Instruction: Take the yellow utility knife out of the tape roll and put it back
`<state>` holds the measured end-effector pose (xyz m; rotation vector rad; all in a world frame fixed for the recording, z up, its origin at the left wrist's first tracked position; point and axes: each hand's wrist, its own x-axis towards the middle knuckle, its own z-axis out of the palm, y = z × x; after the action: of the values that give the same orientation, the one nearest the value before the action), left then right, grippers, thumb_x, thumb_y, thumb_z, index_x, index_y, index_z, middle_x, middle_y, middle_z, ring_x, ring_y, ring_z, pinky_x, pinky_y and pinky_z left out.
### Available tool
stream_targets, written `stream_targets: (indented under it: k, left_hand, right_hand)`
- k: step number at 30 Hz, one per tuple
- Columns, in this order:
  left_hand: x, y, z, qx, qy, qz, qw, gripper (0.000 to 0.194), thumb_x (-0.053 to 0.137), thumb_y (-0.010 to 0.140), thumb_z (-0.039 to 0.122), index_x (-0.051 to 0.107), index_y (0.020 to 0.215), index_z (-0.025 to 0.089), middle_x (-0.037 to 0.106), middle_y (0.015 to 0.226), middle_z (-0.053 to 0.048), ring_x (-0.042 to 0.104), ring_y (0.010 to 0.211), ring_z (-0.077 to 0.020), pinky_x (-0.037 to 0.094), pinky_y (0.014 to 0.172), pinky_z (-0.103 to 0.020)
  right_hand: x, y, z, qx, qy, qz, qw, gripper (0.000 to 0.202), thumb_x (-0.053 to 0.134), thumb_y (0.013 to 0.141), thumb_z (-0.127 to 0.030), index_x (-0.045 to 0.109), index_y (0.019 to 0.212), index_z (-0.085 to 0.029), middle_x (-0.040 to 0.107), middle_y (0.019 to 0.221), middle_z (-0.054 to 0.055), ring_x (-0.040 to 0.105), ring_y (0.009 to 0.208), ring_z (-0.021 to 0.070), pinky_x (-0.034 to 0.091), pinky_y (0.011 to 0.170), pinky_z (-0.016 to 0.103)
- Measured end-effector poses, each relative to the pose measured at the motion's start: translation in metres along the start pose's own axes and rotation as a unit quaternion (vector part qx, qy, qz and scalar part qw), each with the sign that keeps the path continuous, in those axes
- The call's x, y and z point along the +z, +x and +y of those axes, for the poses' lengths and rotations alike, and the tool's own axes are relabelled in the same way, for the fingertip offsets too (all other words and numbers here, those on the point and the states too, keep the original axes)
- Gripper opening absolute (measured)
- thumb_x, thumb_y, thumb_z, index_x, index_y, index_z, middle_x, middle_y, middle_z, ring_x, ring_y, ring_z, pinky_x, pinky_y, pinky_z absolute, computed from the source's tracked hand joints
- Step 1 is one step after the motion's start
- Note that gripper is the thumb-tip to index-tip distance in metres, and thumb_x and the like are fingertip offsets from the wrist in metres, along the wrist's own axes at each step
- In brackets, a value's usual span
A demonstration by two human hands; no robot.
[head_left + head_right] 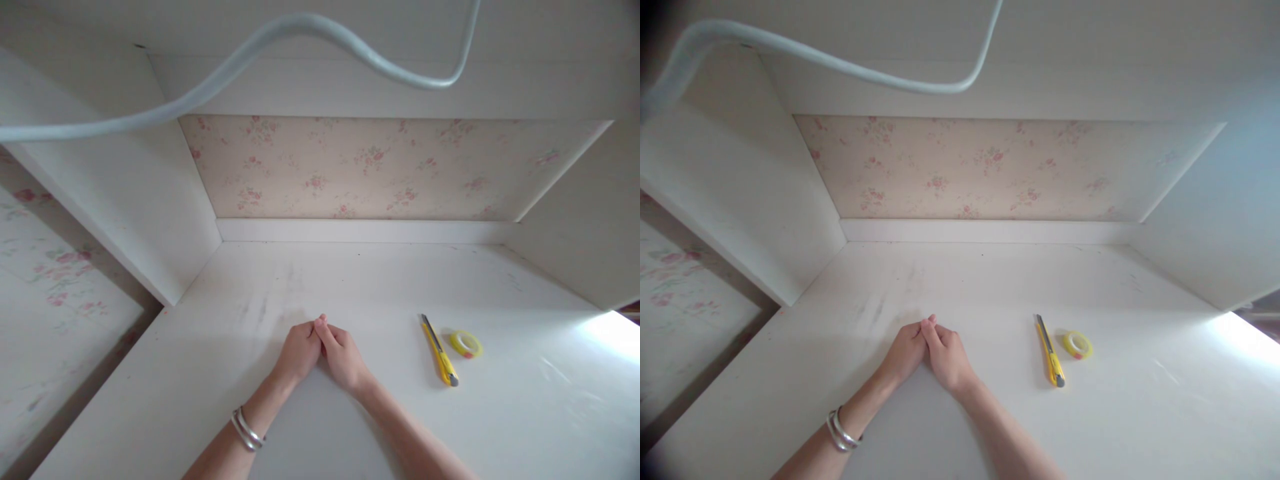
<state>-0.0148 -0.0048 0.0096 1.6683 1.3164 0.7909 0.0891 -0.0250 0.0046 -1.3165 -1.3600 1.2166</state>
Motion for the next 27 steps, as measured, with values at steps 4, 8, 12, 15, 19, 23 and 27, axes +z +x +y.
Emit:
stream_targets:
  k: [4, 8, 12, 15, 19, 23, 27]
  left_hand:
    - [0.0002, -0.0004, 0.0001, -0.006, -0.006, 0.0, 1.0, 0.058, 0.027, 0.088, 0.053, 0.062, 0.063, 0.014, 0.067, 0.065, -0.007, 0.058, 0.061, -0.018, 0.038, 0.057, -0.025]
    - [-0.0001, -0.0005, 0.0, -0.007, -0.004, 0.002, 1.0, 0.058, 0.027, 0.088, 0.053, 0.061, 0.062, 0.014, 0.066, 0.064, -0.007, 0.058, 0.061, -0.0179, 0.038, 0.056, -0.025]
    - [-0.0004, 0.0, -0.0004, 0.002, -0.001, -0.005, 1.0, 0.057, 0.026, 0.089, 0.052, 0.059, 0.061, 0.015, 0.065, 0.062, -0.007, 0.057, 0.06, -0.0173, 0.037, 0.054, -0.025]
    - [-0.0003, 0.0004, -0.0006, 0.004, 0.001, -0.006, 1.0, 0.056, 0.027, 0.089, 0.052, 0.059, 0.061, 0.015, 0.064, 0.061, -0.006, 0.057, 0.059, -0.0169, 0.037, 0.055, -0.025]
    - [0.0, 0.0003, -0.0002, 0.0, -0.004, -0.006, 1.0, 0.057, 0.026, 0.089, 0.052, 0.059, 0.06, 0.015, 0.064, 0.059, -0.006, 0.056, 0.058, -0.017, 0.037, 0.055, -0.025]
    - [-0.0002, -0.0004, 0.0006, 0.001, -0.005, -0.005, 1.0, 0.057, 0.026, 0.089, 0.052, 0.06, 0.06, 0.015, 0.064, 0.06, -0.006, 0.057, 0.059, -0.0171, 0.037, 0.055, -0.025]
    - [-0.0005, -0.0006, 0.001, 0.002, -0.004, -0.006, 1.0, 0.057, 0.026, 0.089, 0.051, 0.059, 0.06, 0.015, 0.065, 0.061, -0.006, 0.057, 0.058, -0.017, 0.037, 0.054, -0.025]
  right_hand:
    - [0.0004, 0.0008, 0.0026, 0.004, -0.002, 0.003, 1.0, 0.051, 0.037, 0.083, -0.06, 0.047, 0.06, -0.016, 0.036, 0.057, -0.002, 0.031, 0.055, 0.0102, 0.026, 0.051, 0.023]
    - [0.0011, 0.0012, 0.0042, 0.009, 0.006, -0.003, 1.0, 0.049, 0.037, 0.084, -0.06, 0.044, 0.06, -0.016, 0.034, 0.057, -0.003, 0.029, 0.055, 0.0098, 0.025, 0.05, 0.023]
    - [0.0007, 0.0005, 0.0031, 0.006, 0.006, -0.009, 1.0, 0.05, 0.035, 0.085, -0.06, 0.042, 0.061, -0.017, 0.032, 0.058, -0.003, 0.028, 0.055, 0.0097, 0.024, 0.049, 0.023]
    - [0.0004, 0.0002, 0.0028, 0.007, -0.006, -0.007, 1.0, 0.051, 0.034, 0.085, -0.061, 0.042, 0.061, -0.017, 0.033, 0.058, -0.003, 0.029, 0.055, 0.0099, 0.024, 0.05, 0.023]
    - [0.0008, 0.0006, 0.0039, 0.009, -0.008, -0.006, 1.0, 0.052, 0.033, 0.084, -0.063, 0.041, 0.061, -0.017, 0.032, 0.058, -0.003, 0.029, 0.055, 0.01, 0.024, 0.05, 0.023]
    - [0.0009, 0.0007, 0.0039, 0.005, -0.003, 0.001, 1.0, 0.052, 0.035, 0.083, -0.063, 0.043, 0.06, -0.017, 0.034, 0.057, -0.003, 0.029, 0.055, 0.0102, 0.024, 0.05, 0.023]
    - [0.0008, 0.0007, 0.0044, 0.003, -0.005, 0.003, 1.0, 0.053, 0.037, 0.082, -0.064, 0.044, 0.059, -0.017, 0.034, 0.056, -0.003, 0.029, 0.054, 0.0101, 0.024, 0.05, 0.023]
